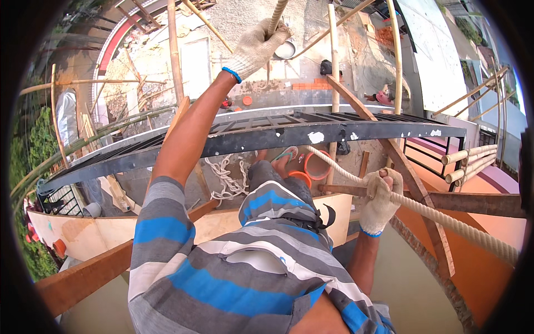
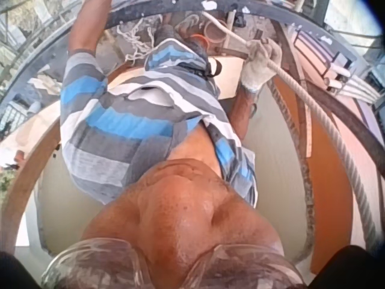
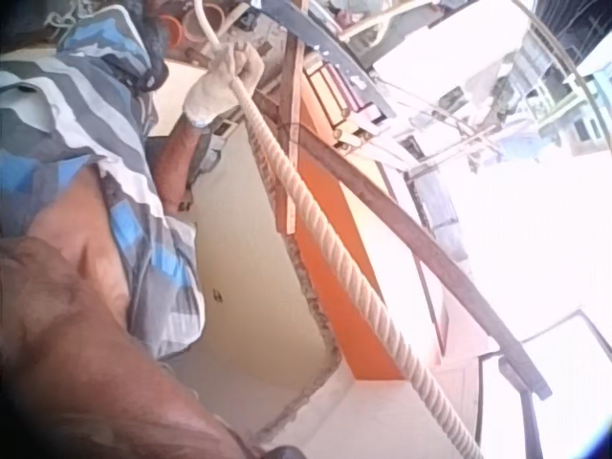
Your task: The person repeatedly lowers and raises orange buckets using a rope and hook system from a high scaffolding platform. They attach the buckets to the hook, lower them to the ground, and pull them back up, repeating this cycle multiple times.
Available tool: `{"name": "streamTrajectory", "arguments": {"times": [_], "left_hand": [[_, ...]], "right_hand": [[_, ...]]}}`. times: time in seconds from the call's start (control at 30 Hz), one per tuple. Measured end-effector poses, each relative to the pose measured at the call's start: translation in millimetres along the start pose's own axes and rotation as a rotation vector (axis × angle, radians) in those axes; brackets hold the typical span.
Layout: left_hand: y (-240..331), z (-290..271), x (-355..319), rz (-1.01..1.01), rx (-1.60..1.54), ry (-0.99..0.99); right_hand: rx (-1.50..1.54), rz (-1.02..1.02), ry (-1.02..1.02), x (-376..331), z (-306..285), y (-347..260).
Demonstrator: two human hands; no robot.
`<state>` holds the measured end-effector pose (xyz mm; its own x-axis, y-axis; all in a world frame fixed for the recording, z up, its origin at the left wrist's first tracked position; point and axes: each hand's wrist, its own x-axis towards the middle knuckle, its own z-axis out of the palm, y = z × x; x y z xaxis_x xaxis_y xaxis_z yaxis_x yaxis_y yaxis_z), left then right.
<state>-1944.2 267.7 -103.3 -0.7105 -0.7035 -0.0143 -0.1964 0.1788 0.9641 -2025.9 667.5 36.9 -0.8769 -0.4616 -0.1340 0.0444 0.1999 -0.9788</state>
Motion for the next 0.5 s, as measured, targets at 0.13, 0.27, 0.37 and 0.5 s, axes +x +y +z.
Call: {"name": "streamTrajectory", "arguments": {"times": [0.13,0.27,0.37,0.5], "left_hand": [[43,-3,10,0.097,-0.321,0.036],[7,-18,19,0.256,-0.081,0.176],[-16,-36,12,0.025,0.195,0.205],[-62,-51,-2,-0.129,0.296,0.203]], "right_hand": [[-0.046,-0.002,0.0,3,13,-4],[-0.115,-0.032,-0.01,3,21,1],[-0.058,-0.044,-0.109,2,22,5],[-0.037,0.01,-0.187,-3,29,-2]]}}
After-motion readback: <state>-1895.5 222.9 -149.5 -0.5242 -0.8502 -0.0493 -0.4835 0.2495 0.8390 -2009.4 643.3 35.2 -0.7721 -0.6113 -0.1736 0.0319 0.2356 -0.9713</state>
